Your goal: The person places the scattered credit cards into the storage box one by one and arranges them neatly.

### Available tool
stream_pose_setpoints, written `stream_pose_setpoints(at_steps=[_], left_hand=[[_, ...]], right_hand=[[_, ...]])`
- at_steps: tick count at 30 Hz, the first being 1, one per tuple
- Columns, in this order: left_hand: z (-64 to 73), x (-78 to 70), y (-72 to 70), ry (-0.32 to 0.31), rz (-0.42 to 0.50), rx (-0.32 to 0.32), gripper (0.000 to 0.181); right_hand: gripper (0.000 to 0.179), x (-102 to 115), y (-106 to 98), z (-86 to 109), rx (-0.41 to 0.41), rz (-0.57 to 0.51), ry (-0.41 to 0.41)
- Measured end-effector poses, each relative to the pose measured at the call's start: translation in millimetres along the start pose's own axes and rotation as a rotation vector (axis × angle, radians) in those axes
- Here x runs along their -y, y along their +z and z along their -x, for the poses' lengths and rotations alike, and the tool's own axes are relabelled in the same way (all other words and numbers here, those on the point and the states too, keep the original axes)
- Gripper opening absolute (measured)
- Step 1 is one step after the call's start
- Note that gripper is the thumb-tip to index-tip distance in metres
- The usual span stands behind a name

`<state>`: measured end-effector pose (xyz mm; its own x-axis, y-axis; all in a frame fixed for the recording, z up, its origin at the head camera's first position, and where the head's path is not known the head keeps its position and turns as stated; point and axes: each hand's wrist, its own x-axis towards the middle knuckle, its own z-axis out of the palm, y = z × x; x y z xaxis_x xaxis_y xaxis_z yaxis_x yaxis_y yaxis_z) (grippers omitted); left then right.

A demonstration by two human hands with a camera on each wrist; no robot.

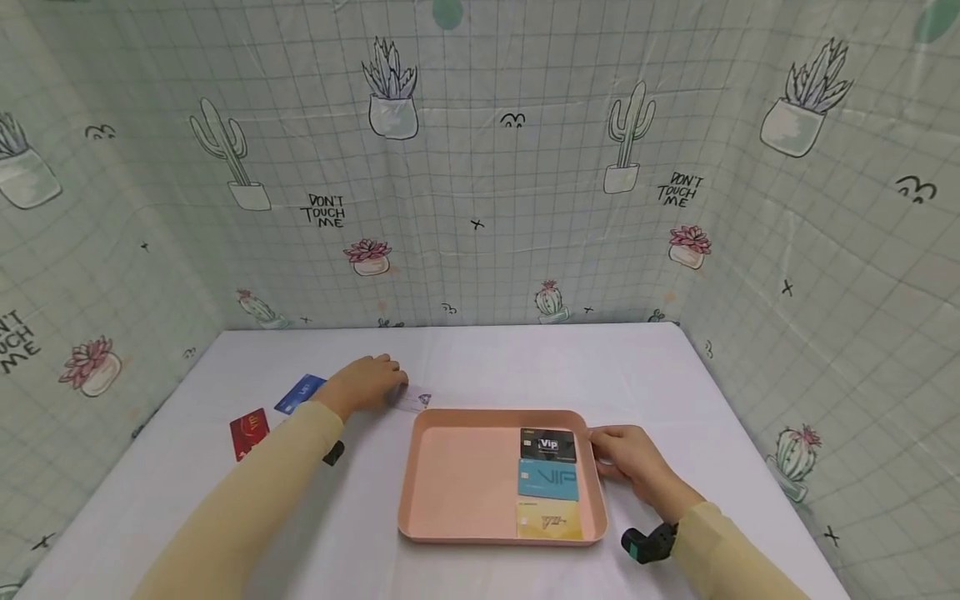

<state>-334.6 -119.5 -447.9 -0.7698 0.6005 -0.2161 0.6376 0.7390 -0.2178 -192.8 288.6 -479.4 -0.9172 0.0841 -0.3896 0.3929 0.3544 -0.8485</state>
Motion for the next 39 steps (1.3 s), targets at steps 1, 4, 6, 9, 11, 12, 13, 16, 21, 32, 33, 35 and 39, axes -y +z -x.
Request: stream_pose_setpoints(at_steps=[1, 4, 6, 9, 11, 12, 13, 16, 21, 32, 33, 35, 39], left_hand=[[0.9, 0.9, -0.2, -0.01, 0.028, 0.009, 0.044], [3.9, 3.5, -0.6, -0.048, 0.101, 0.035, 0.054], [5.9, 4.7, -0.2, -0.077, 0.142, 0.052, 0.061], [8.3, 6.2, 2.0, -0.118, 0.174, 0.066, 0.067], [9.3, 6.8, 4.2, -0.128, 0.186, 0.062, 0.066], [9.7, 7.0, 5.2, -0.13, 0.185, 0.061, 0.066], [10.1, 7.2, 5.9, -0.129, 0.185, 0.058, 0.065], [10.6, 6.7, 6.6, -0.119, 0.17, 0.052, 0.065], [10.9, 3.7, 3.4, -0.103, 0.151, 0.041, 0.064], [8.1, -3.9, -9.9, -0.077, 0.144, 0.011, 0.066], [7.7, -4.2, -10.4, -0.07, 0.15, 0.007, 0.065], [6.9, -5.1, -10.3, -0.062, 0.158, -0.002, 0.066], [7.4, -8.1, -11.8, -0.038, 0.158, -0.026, 0.064]], right_hand=[[0.052, -0.2, 0.1, 0.0, -0.001, 0.0, 0.001], [0.052, -0.3, 0.1, -0.8, -0.003, 0.005, 0.006], [0.052, -0.3, 0.3, -1.4, -0.005, 0.009, 0.012], [0.052, -0.2, 0.2, -2.5, -0.006, 0.015, 0.012], [0.052, -0.7, 0.7, -3.0, -0.01, 0.013, 0.013], [0.052, -0.8, 0.8, -3.2, -0.011, 0.015, 0.01], [0.052, -0.9, 0.9, -3.4, -0.013, 0.015, 0.011], [0.051, -0.6, 1.2, -3.6, -0.015, 0.014, 0.014], [0.052, -0.7, 1.2, -3.9, -0.006, 0.011, 0.005], [0.053, -1.4, 0.0, -3.1, 0.004, -0.002, -0.018], [0.053, -1.2, 0.1, -3.0, 0.004, -0.004, -0.018], [0.053, -1.2, 0.2, -2.7, 0.006, -0.007, -0.018], [0.052, -1.5, 0.2, -2.4, 0.006, -0.006, -0.015]])
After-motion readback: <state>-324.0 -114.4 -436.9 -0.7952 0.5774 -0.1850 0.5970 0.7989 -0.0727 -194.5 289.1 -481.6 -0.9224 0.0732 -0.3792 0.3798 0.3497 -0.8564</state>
